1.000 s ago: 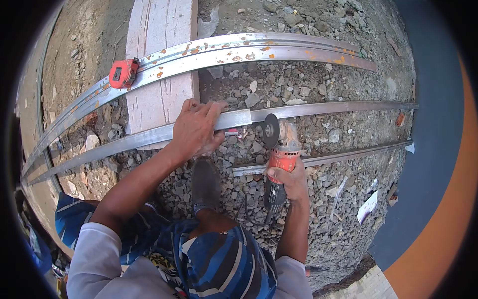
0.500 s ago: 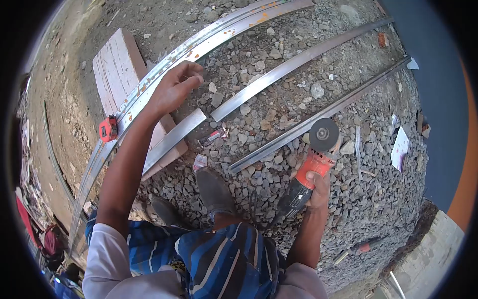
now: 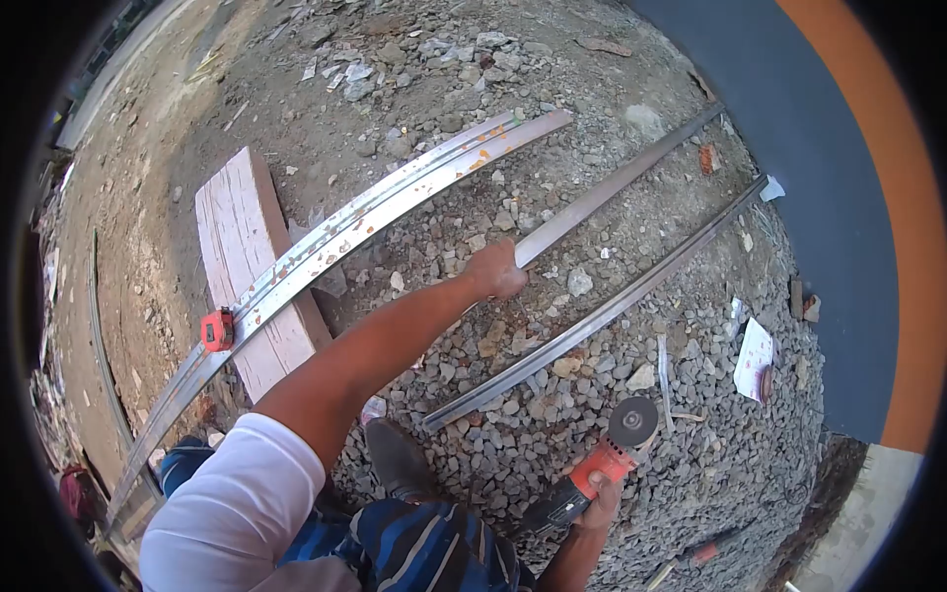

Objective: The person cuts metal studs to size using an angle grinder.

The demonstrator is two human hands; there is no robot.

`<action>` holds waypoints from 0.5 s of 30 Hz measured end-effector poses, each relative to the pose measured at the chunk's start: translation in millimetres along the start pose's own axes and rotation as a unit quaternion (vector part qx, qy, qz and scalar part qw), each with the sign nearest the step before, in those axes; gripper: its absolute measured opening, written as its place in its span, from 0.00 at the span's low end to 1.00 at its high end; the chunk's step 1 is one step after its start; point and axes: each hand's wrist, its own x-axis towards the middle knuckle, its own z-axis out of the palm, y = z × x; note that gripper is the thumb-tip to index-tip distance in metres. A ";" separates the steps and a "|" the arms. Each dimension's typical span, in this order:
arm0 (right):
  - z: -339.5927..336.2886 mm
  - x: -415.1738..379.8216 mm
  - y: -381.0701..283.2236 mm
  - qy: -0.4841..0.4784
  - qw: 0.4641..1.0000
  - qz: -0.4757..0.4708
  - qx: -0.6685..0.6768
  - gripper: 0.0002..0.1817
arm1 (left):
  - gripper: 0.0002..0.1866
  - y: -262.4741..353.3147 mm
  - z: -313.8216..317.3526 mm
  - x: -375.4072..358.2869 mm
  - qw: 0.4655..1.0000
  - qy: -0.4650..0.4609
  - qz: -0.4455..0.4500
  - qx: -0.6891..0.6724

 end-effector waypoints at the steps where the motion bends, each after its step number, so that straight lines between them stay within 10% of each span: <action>1: -5.7 2.3 0.6 -0.007 1.000 0.003 -0.001 0.28 | 0.30 10.7 -16.9 -9.4 0.995 -0.007 0.007 -0.097; 11: 20.5 32.9 5.1 -0.109 0.994 -0.011 0.002 0.24 | 0.28 -18.0 -121.8 -131.1 0.947 0.066 0.081 -0.304; 15: 45.7 33.8 8.0 -0.137 0.990 -0.021 -0.014 0.24 | 0.20 -27.3 -172.9 -210.7 0.838 0.181 0.122 -0.500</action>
